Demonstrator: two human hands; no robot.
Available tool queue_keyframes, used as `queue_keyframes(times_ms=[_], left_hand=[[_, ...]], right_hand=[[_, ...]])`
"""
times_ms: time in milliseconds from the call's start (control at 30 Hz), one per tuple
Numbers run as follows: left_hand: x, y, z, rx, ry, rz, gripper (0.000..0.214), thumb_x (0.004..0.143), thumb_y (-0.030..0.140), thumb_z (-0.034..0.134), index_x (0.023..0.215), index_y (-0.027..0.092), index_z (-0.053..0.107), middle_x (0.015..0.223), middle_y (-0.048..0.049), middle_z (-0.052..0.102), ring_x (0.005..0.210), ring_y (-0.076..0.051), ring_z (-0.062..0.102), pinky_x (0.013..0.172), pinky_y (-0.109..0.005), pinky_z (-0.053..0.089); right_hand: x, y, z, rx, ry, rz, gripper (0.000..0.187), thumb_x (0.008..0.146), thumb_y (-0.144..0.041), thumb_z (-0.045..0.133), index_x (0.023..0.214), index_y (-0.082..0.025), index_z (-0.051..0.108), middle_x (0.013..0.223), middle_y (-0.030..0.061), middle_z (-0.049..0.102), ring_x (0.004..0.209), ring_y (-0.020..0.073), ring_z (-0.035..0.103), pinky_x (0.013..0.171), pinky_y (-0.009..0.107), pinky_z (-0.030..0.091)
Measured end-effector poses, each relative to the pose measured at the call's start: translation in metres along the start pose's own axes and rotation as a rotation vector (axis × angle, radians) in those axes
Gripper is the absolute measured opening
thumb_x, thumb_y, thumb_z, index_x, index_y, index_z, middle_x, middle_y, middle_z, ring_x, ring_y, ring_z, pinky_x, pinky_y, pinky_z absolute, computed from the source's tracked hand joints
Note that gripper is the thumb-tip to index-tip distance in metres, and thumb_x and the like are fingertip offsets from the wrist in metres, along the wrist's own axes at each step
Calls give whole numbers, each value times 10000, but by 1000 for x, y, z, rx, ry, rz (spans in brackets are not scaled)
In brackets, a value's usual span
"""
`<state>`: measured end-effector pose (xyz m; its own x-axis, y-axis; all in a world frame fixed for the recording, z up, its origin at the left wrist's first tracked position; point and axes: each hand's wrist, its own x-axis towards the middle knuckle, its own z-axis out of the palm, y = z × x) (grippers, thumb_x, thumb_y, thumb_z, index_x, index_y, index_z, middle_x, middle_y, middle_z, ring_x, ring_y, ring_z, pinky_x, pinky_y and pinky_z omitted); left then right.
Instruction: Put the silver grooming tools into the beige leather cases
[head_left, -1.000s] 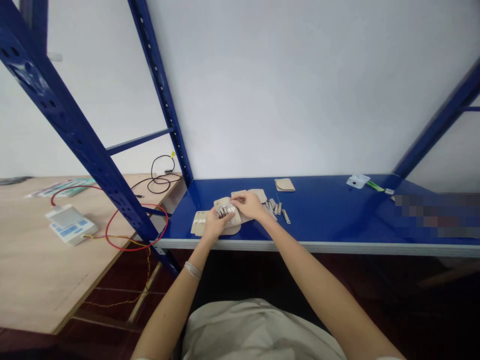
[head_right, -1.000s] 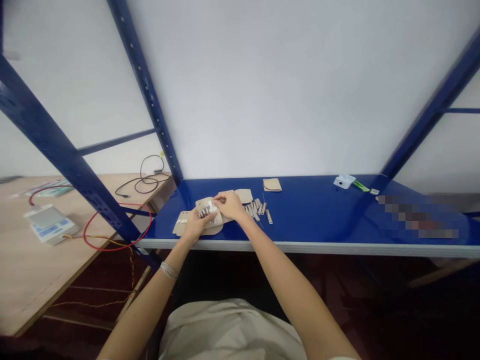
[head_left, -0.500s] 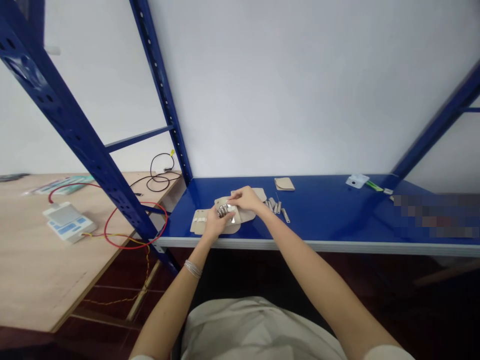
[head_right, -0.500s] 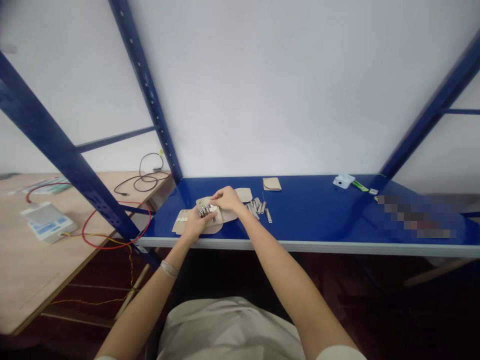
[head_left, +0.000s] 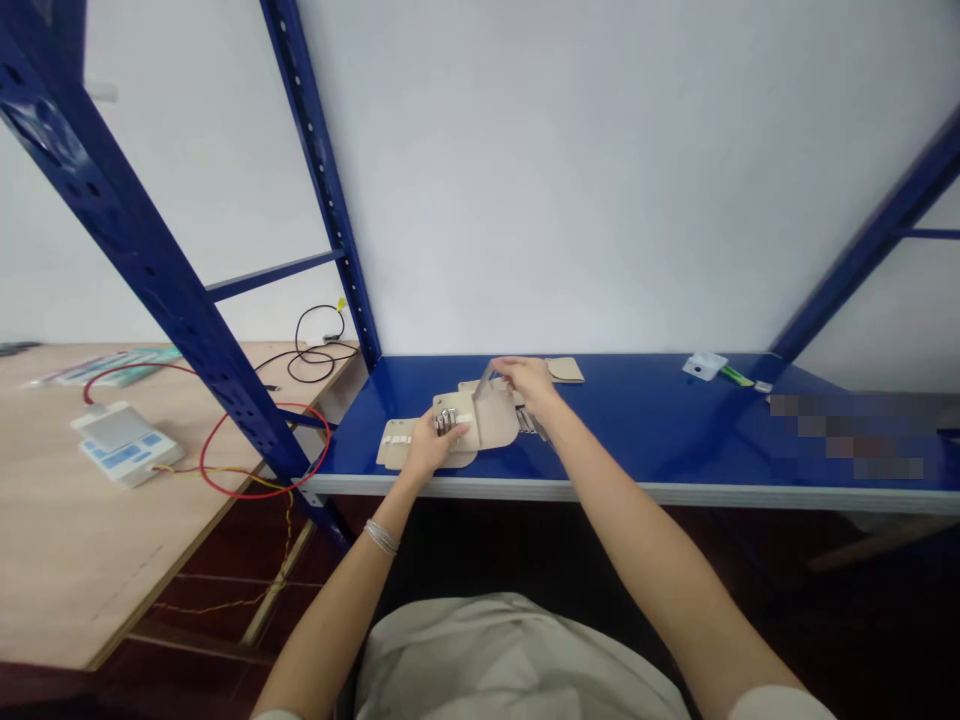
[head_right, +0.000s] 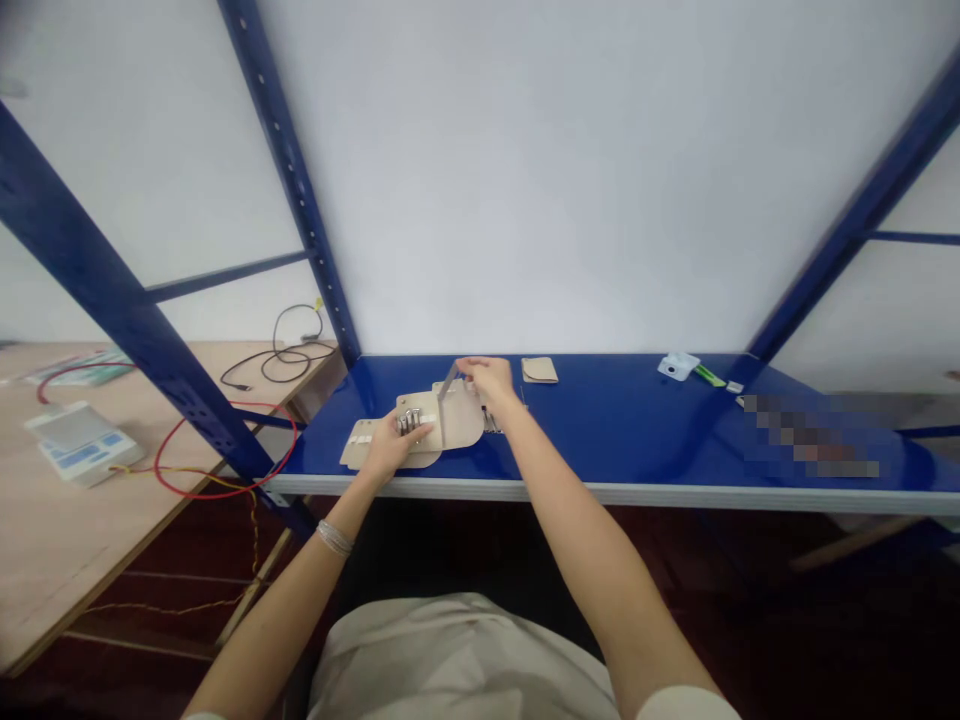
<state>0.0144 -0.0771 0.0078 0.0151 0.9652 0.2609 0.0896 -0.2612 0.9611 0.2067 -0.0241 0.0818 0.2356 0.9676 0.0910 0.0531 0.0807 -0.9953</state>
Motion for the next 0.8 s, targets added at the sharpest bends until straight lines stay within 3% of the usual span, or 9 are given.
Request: queue_keyframes(times_ms=[100,200,300,433,567,700,800], left_hand=[[1,-3,-1,5,18,-3,486,665,393,796,1053,141,648,1025,-109,708,919,-246,655,830,-373,509],[1,-4,-1,-14,43,-3,492,663,397,799,1057,141,653,1023,-111,710,921,-246,655,838,-379,510],[1,-3,0,-38,49,-5,499,656,396,805,1064,148,659,1030,-108,712,921,-242,656,848,-382,509],[1,0,0,12,52,-15,476,639,416,812,1008,148,677,979,-102,722,881,-244,661,813,-374,515],[0,1,-1,49,59,-12,446,632,399,817,974,148,679,943,-96,722,854,-250,660,787,-378,514],[1,0,-1,63,13,-23,521,535,300,871,991,156,665,958,-89,716,882,-268,653,808,-394,509],[3,-3,-1,48,-28,-19,604,489,247,882,1037,160,644,995,-87,709,918,-268,647,848,-404,501]], right_hand=[[18,0,-43,89,44,42,174,663,-193,753,795,-90,708,737,69,694,522,78,528,408,181,365],[28,6,-78,-109,91,120,126,637,-135,764,715,-74,686,603,42,628,468,75,487,353,178,290],[29,19,-93,-306,72,216,118,635,-133,762,637,-70,662,485,14,556,402,65,424,325,181,223],[31,40,-88,-458,38,238,156,631,-182,779,596,-88,659,392,-11,486,340,63,360,322,199,208],[36,51,-82,-677,87,143,164,637,-268,793,656,-125,714,449,24,557,426,125,506,412,229,366],[28,43,-72,-852,156,-46,160,689,-295,764,713,-140,735,705,112,703,748,213,665,671,277,502],[5,28,-47,-796,23,-305,171,767,-287,698,855,-147,744,849,99,733,804,198,672,775,297,507]])
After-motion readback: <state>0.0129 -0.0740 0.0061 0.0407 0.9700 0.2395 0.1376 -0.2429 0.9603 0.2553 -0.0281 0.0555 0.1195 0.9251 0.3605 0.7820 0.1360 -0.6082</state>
